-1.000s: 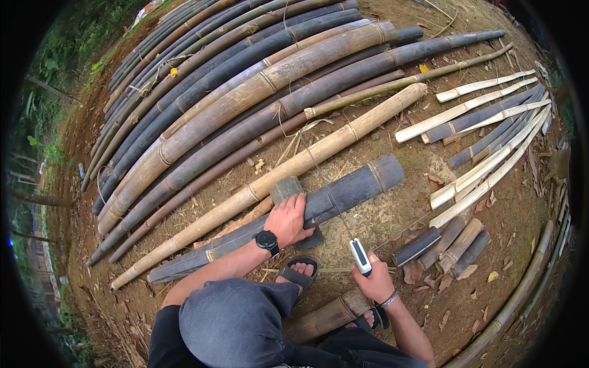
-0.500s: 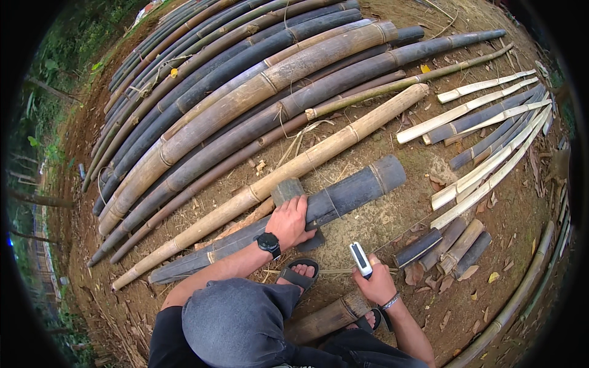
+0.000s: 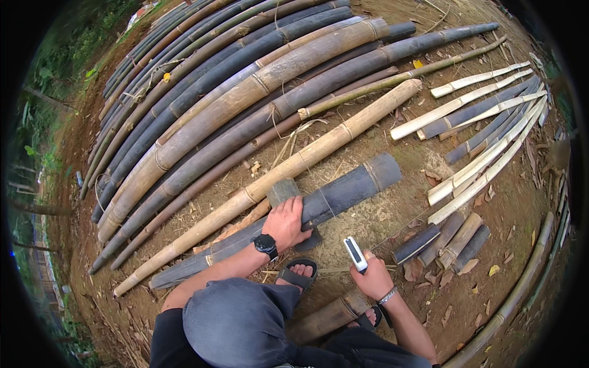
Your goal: The person saws off a section of a bamboo pole using a handsaw while holding the pole steady on a wooden support.
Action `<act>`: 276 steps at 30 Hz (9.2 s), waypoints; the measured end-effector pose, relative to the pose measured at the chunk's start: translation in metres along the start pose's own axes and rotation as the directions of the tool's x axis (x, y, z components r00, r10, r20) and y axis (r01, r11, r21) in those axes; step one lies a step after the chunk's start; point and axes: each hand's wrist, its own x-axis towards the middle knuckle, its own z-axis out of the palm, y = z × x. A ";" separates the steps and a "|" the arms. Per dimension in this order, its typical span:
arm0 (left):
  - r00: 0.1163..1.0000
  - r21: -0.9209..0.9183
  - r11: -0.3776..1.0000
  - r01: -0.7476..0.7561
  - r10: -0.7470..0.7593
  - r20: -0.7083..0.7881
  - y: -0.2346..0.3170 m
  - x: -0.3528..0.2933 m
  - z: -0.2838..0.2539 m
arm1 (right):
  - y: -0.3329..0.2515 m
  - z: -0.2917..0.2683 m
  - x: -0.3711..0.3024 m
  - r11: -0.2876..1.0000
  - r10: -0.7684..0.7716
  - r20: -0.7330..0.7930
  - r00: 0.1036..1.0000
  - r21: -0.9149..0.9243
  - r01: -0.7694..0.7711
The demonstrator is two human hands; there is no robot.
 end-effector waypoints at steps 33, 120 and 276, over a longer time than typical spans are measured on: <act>0.999 -0.031 0.999 0.029 -0.028 0.030 -0.006 0.001 0.002 | -0.002 -0.008 -0.006 0.999 0.040 0.053 0.998 0.003 -0.041; 0.998 0.024 0.998 0.051 -0.052 0.043 0.004 0.013 0.004 | -0.017 -0.008 0.042 0.993 0.102 0.139 0.985 0.039 -0.108; 0.998 -0.063 0.996 -0.070 0.070 0.004 -0.009 0.008 0.002 | 0.030 -0.067 -0.099 0.922 0.298 -0.627 0.720 0.384 -0.048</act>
